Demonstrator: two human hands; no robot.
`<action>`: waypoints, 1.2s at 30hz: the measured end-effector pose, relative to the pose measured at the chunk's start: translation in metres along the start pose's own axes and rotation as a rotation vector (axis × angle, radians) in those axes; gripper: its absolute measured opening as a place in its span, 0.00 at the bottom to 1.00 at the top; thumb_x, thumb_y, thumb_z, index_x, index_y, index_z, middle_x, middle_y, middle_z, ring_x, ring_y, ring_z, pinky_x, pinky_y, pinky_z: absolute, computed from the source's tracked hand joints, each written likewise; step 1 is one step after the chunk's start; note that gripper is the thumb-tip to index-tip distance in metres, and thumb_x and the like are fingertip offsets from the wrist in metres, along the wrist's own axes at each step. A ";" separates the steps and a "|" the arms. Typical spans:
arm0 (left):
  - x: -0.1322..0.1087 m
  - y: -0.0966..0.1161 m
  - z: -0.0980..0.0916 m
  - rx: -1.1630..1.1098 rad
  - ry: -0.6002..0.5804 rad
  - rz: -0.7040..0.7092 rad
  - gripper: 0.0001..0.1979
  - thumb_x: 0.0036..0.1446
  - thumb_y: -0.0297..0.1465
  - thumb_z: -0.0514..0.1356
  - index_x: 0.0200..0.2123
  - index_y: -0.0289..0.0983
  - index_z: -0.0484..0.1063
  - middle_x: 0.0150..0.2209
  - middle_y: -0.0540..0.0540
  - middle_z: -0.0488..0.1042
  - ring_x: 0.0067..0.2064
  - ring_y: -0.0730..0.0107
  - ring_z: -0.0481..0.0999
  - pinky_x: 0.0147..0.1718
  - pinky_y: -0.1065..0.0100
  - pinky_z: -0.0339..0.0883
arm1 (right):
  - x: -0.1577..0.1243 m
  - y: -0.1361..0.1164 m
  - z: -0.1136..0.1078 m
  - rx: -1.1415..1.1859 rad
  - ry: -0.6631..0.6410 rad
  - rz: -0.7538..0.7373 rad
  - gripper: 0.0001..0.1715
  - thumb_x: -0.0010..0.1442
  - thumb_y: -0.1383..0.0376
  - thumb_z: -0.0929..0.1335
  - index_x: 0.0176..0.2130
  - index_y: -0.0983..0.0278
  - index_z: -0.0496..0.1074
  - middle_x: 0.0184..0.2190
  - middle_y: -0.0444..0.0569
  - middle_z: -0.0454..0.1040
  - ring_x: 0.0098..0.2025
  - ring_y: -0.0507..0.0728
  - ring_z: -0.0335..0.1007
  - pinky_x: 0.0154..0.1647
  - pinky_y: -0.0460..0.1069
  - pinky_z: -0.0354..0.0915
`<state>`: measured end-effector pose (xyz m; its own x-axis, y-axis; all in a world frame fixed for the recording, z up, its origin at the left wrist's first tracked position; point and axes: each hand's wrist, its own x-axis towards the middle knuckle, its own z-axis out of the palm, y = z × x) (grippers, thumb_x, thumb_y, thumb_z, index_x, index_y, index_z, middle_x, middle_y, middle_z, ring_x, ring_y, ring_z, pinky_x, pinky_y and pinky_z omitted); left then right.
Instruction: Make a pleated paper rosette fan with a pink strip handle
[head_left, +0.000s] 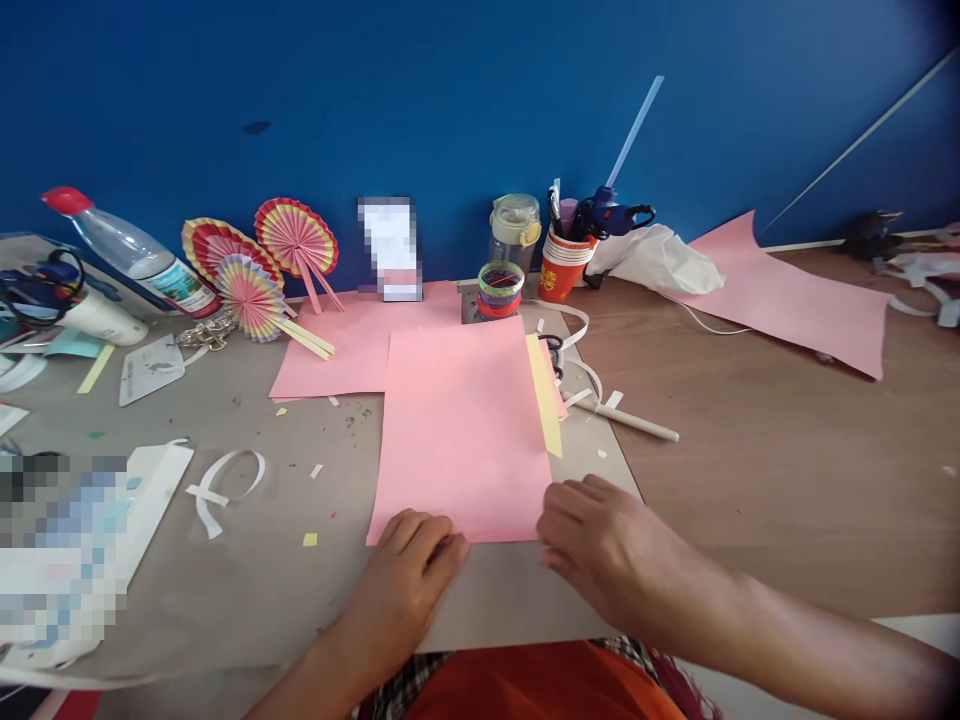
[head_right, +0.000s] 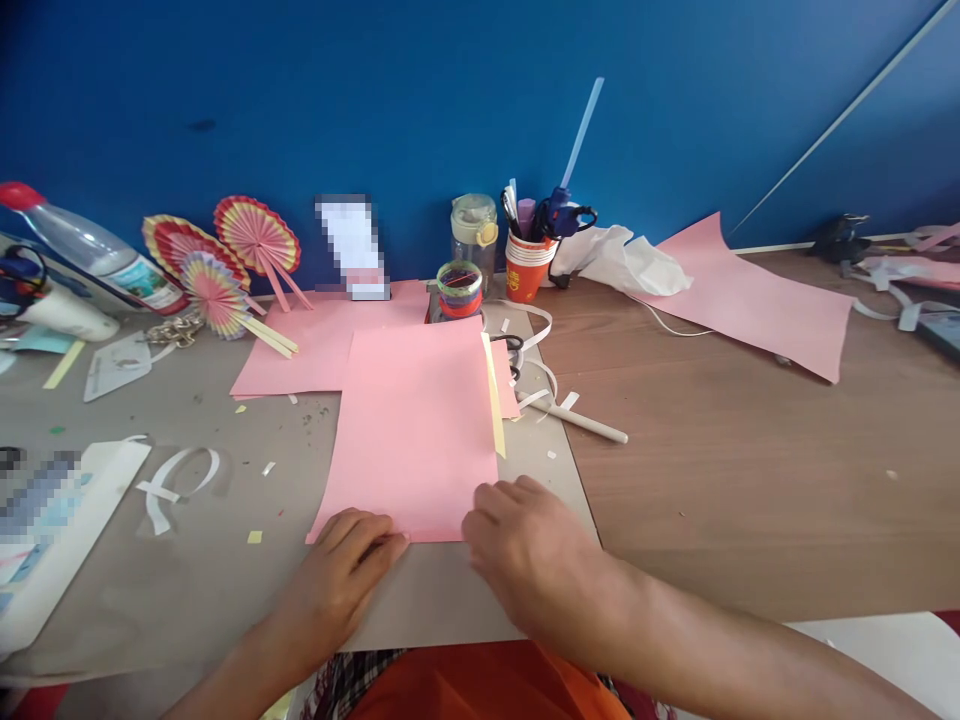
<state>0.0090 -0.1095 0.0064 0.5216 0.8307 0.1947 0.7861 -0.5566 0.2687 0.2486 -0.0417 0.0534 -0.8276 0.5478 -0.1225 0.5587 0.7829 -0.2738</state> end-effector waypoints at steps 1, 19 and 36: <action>0.000 0.000 0.001 0.005 0.015 -0.004 0.15 0.60 0.20 0.47 0.44 0.36 0.69 0.39 0.43 0.70 0.40 0.64 0.65 0.40 0.62 0.65 | 0.002 -0.005 0.003 0.021 0.038 -0.056 0.05 0.59 0.69 0.64 0.30 0.63 0.67 0.30 0.48 0.67 0.31 0.55 0.58 0.32 0.51 0.51; -0.023 -0.007 0.004 0.107 0.061 0.034 0.19 0.61 0.20 0.46 0.51 0.34 0.69 0.47 0.42 0.73 0.53 0.58 0.65 0.57 0.49 0.56 | 0.022 -0.014 0.056 0.050 0.170 -0.244 0.14 0.57 0.72 0.64 0.45 0.69 0.68 0.38 0.53 0.68 0.37 0.57 0.58 0.38 0.52 0.54; -0.030 -0.003 -0.004 0.226 0.185 -0.104 0.16 0.62 0.21 0.48 0.45 0.36 0.72 0.40 0.43 0.74 0.41 0.64 0.70 0.44 0.61 0.65 | 0.012 -0.006 0.050 0.083 0.118 -0.137 0.11 0.52 0.75 0.64 0.36 0.66 0.70 0.34 0.50 0.69 0.35 0.57 0.58 0.37 0.52 0.55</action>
<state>-0.0104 -0.1332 0.0032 0.3817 0.8548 0.3515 0.8967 -0.4347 0.0835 0.2321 -0.0548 0.0056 -0.8807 0.4726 0.0321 0.4313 0.8280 -0.3584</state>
